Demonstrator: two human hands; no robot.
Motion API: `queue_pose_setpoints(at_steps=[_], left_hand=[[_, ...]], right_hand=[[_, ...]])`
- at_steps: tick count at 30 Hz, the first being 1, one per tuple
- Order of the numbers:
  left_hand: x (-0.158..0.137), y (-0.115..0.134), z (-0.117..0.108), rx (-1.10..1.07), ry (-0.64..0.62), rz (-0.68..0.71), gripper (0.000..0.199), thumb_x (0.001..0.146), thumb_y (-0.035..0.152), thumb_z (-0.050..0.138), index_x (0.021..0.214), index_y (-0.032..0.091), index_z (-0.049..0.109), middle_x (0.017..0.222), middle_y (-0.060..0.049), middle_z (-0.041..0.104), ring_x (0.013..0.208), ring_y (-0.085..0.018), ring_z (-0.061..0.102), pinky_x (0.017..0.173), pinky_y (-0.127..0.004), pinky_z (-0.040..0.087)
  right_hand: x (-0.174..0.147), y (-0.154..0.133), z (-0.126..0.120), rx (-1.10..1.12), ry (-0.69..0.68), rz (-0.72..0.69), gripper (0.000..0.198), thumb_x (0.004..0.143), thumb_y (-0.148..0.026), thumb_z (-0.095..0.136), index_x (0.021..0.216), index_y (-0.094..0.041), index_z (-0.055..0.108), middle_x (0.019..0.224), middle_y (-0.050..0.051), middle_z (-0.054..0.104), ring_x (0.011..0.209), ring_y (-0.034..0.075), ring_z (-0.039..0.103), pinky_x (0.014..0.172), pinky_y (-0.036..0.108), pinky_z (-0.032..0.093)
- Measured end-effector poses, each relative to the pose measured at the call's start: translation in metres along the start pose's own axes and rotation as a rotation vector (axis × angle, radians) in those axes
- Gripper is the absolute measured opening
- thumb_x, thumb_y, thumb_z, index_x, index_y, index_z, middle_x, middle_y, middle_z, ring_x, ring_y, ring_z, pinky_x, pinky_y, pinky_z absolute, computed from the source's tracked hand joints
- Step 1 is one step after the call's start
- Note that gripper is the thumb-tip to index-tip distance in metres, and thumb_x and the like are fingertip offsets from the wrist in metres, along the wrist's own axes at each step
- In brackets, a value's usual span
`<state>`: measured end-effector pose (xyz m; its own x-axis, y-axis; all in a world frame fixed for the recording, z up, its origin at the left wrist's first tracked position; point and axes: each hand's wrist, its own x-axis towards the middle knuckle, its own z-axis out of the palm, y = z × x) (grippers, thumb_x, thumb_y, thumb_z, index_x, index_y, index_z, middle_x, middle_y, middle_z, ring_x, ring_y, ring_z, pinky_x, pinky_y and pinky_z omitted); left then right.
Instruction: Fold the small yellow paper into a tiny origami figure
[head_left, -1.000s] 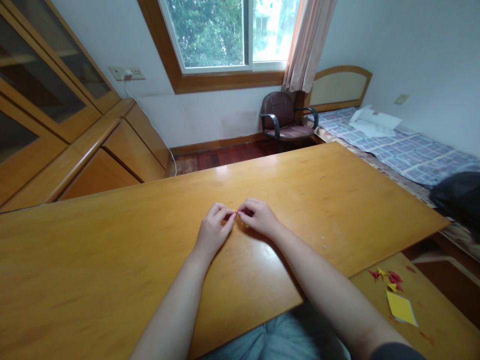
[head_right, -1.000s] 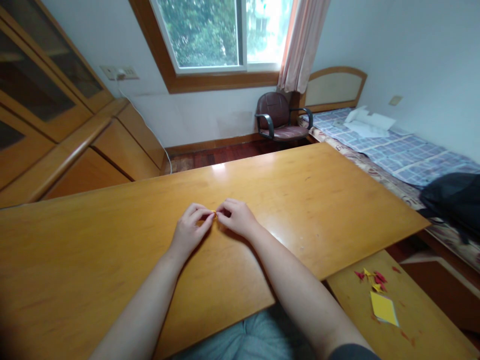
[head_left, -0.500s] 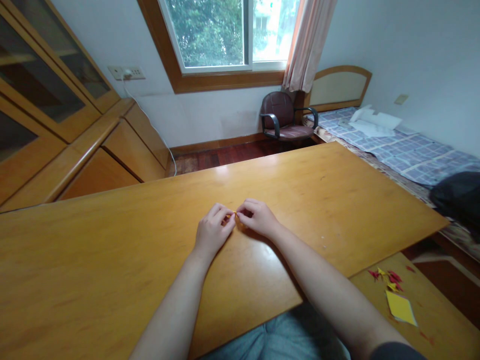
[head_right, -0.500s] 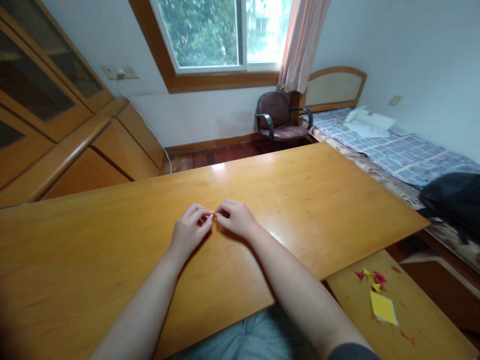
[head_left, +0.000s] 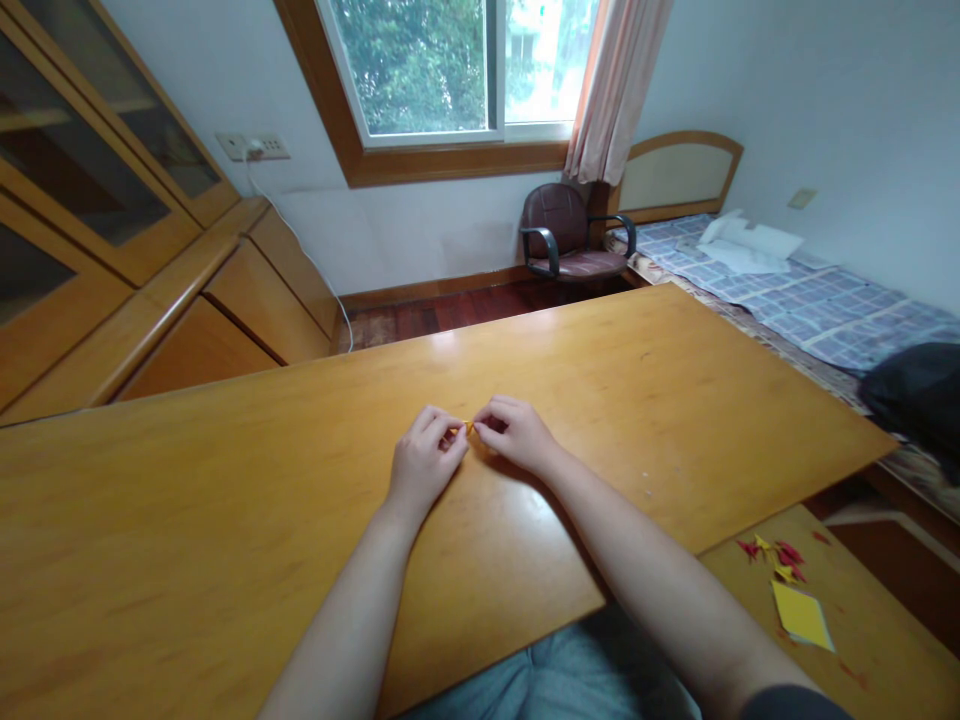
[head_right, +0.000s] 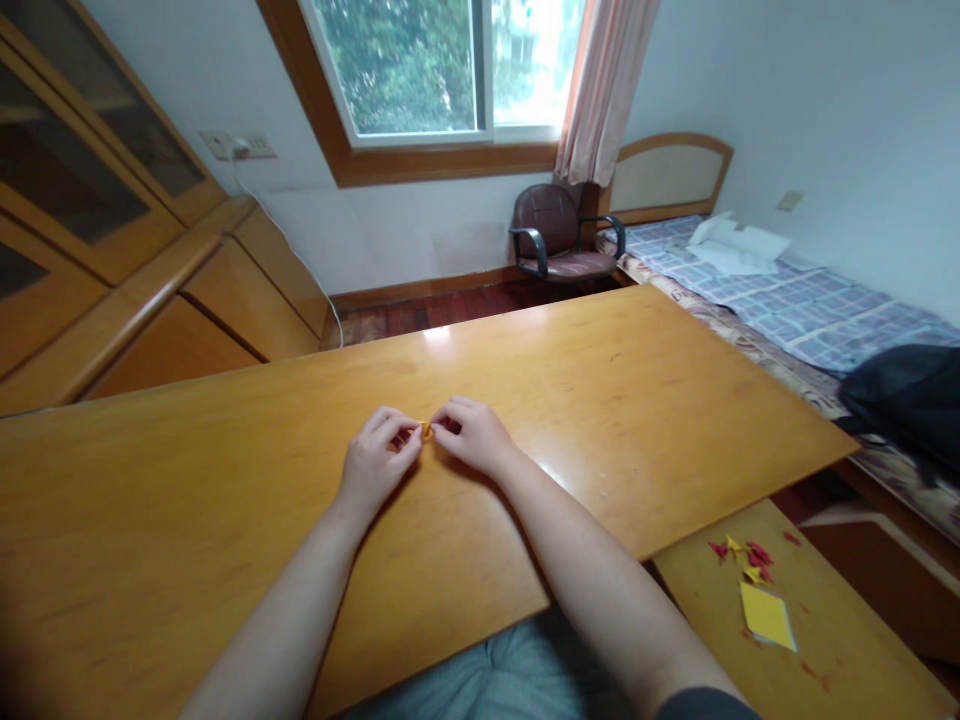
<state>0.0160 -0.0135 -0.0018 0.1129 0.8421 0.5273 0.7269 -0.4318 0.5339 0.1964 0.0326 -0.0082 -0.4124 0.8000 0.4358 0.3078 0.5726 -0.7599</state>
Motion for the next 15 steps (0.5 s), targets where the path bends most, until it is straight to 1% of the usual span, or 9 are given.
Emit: queue_pose_setpoints(at_steps=[5, 8, 11, 13, 15], left_hand=[[0.0000, -0.0012, -0.0003, -0.038, 0.023, 0.002, 0.007, 0.090, 0.020, 0.058, 0.084, 0.020, 0.063, 0.083, 0.000, 0.058, 0.069, -0.011, 0.060, 0.066, -0.024, 0.051], [0.0002, -0.0022, -0.0001, -0.021, 0.018, 0.011, 0.007, 0.089, 0.020, 0.058, 0.084, 0.020, 0.062, 0.083, 0.000, 0.058, 0.069, -0.011, 0.060, 0.066, -0.024, 0.050], [0.0002, -0.0033, 0.0004, -0.001, 0.013, 0.024, 0.007, 0.090, 0.021, 0.058, 0.084, 0.020, 0.063, 0.084, -0.001, 0.058, 0.070, -0.012, 0.060, 0.067, -0.025, 0.051], [0.0003, -0.0036, 0.0006, 0.000, 0.014, 0.033, 0.008, 0.090, 0.021, 0.058, 0.085, 0.020, 0.063, 0.084, -0.001, 0.058, 0.069, -0.012, 0.060, 0.067, -0.025, 0.051], [0.0004, -0.0035, 0.0005, 0.002, 0.009, 0.044, 0.008, 0.091, 0.021, 0.057, 0.085, 0.019, 0.063, 0.084, -0.001, 0.058, 0.069, -0.012, 0.060, 0.066, -0.025, 0.051]], right_hand=[[0.0006, 0.0005, 0.0005, 0.025, 0.019, 0.027, 0.008, 0.082, -0.014, 0.063, 0.078, -0.017, 0.069, 0.071, 0.000, 0.061, 0.065, 0.011, 0.056, 0.064, 0.022, 0.045], [-0.0001, 0.0008, 0.0009, 0.032, 0.010, 0.025, 0.007, 0.083, -0.014, 0.063, 0.080, -0.017, 0.070, 0.073, 0.000, 0.063, 0.067, 0.011, 0.058, 0.065, 0.023, 0.046], [-0.0012, 0.0007, 0.0010, 0.056, 0.004, 0.039, 0.008, 0.084, -0.017, 0.064, 0.088, -0.017, 0.071, 0.077, 0.001, 0.066, 0.068, 0.011, 0.060, 0.067, 0.023, 0.048], [-0.0018, 0.0001, 0.0006, 0.092, 0.009, 0.047, 0.013, 0.086, -0.021, 0.064, 0.096, -0.017, 0.071, 0.081, 0.002, 0.067, 0.070, 0.011, 0.062, 0.067, 0.023, 0.050], [-0.0017, -0.0010, -0.0001, 0.125, 0.008, 0.038, 0.016, 0.087, -0.024, 0.065, 0.100, -0.017, 0.071, 0.084, 0.003, 0.067, 0.071, 0.011, 0.063, 0.067, 0.023, 0.051]])
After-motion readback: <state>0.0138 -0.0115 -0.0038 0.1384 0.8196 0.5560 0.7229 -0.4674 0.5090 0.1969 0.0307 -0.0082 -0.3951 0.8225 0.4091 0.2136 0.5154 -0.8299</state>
